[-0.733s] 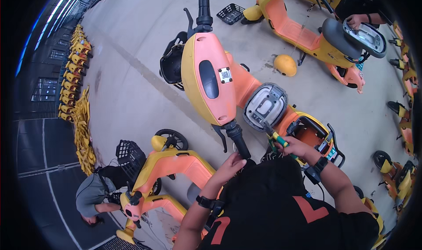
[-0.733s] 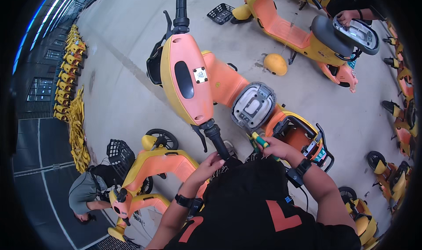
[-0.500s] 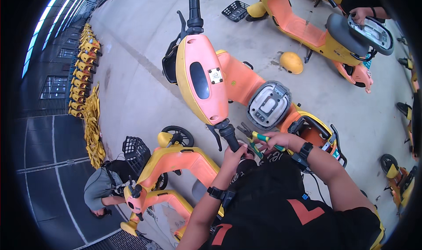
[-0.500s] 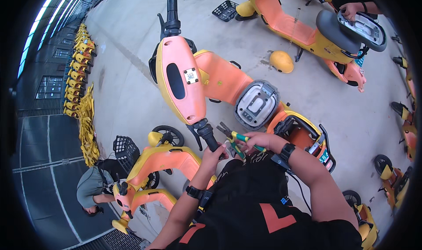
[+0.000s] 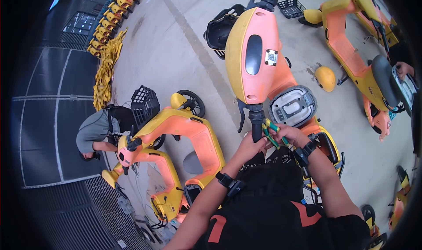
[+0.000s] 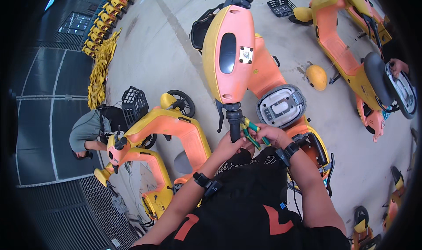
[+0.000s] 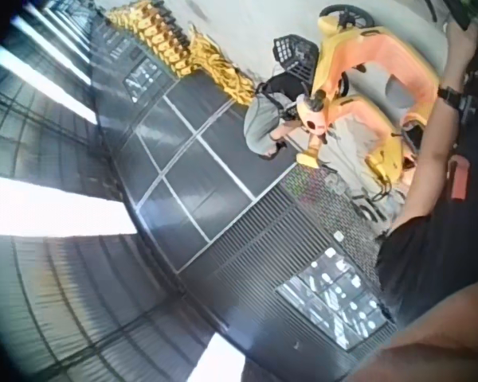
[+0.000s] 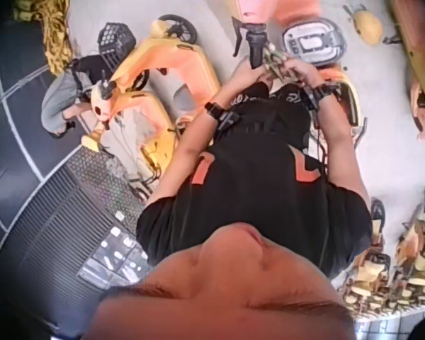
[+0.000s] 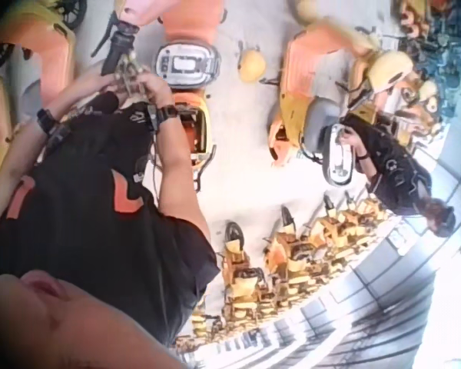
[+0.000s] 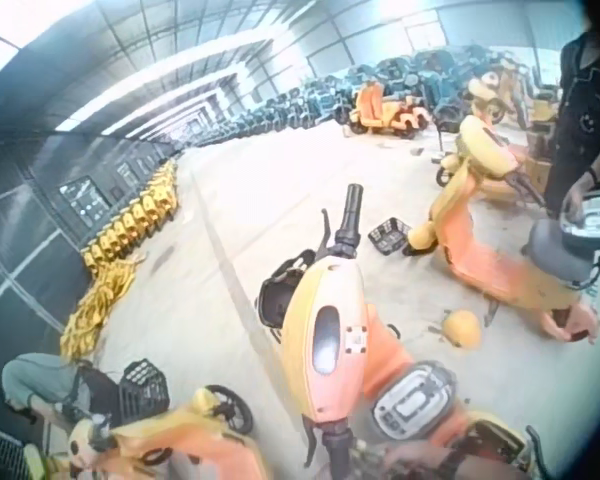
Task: The person uses pliers to secure a wire on the handlebar of a yellow electric scooter, then continues to work on the handlebar assembly while standing in a large warehouse filled with similar scooters.
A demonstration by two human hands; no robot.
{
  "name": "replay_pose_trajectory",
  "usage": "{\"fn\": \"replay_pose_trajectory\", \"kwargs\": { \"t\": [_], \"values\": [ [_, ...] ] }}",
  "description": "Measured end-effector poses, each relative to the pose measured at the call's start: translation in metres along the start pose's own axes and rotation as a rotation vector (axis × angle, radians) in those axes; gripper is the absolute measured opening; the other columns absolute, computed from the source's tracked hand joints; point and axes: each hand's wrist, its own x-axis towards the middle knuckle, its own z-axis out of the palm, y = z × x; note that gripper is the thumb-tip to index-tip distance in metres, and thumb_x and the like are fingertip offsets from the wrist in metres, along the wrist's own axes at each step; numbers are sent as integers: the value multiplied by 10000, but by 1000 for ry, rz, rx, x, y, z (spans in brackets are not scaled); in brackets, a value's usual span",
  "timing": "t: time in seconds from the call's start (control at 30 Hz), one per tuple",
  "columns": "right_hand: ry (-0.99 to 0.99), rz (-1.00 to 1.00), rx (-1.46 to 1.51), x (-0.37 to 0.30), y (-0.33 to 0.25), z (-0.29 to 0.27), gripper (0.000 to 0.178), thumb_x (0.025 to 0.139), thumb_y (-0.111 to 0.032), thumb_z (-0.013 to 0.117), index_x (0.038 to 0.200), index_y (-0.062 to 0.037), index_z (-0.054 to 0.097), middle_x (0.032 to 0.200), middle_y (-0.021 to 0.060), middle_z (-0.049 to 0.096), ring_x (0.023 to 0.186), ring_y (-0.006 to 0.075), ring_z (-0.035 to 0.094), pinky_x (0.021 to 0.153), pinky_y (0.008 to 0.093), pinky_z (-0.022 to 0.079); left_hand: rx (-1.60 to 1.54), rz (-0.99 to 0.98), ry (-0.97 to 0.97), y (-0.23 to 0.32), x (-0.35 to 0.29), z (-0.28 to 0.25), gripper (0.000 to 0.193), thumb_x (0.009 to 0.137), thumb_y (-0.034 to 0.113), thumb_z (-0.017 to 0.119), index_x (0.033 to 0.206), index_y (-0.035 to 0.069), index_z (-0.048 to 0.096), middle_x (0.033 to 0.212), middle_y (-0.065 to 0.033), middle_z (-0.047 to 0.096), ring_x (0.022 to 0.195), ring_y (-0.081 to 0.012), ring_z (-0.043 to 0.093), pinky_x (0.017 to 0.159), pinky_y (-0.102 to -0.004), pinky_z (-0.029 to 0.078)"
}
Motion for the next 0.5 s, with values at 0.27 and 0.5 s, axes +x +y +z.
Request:
{"fn": "replay_pose_trajectory", "kwargs": {
  "t": [0.27, 0.5],
  "values": [
    [111, -52, -717, 4, -25, -6, 230, 677, -30, 663, 847, -73, 514, 964, 26, 502, 888, 181, 508, 776, 307, 434, -360, -171, -380, -96, 21, -32, 613, 1044, 471, 564, 1474, 46, 458, 1149, -62, 670, 990, -125, 627, 836, -289, 513],
    [395, -211, -763, 8, 50, 9, 415, 769, -48, 689, 1179, -28, 627, 1284, 95, 481, 1101, 238, 511, 949, 353, 436, -183, 182, -27, -123, 66, 11, 673, 999, 223, 636, 1549, 38, 296, 1392, -162, 561, 1192, -245, 612, 995, -349, 490]
  ]
}}
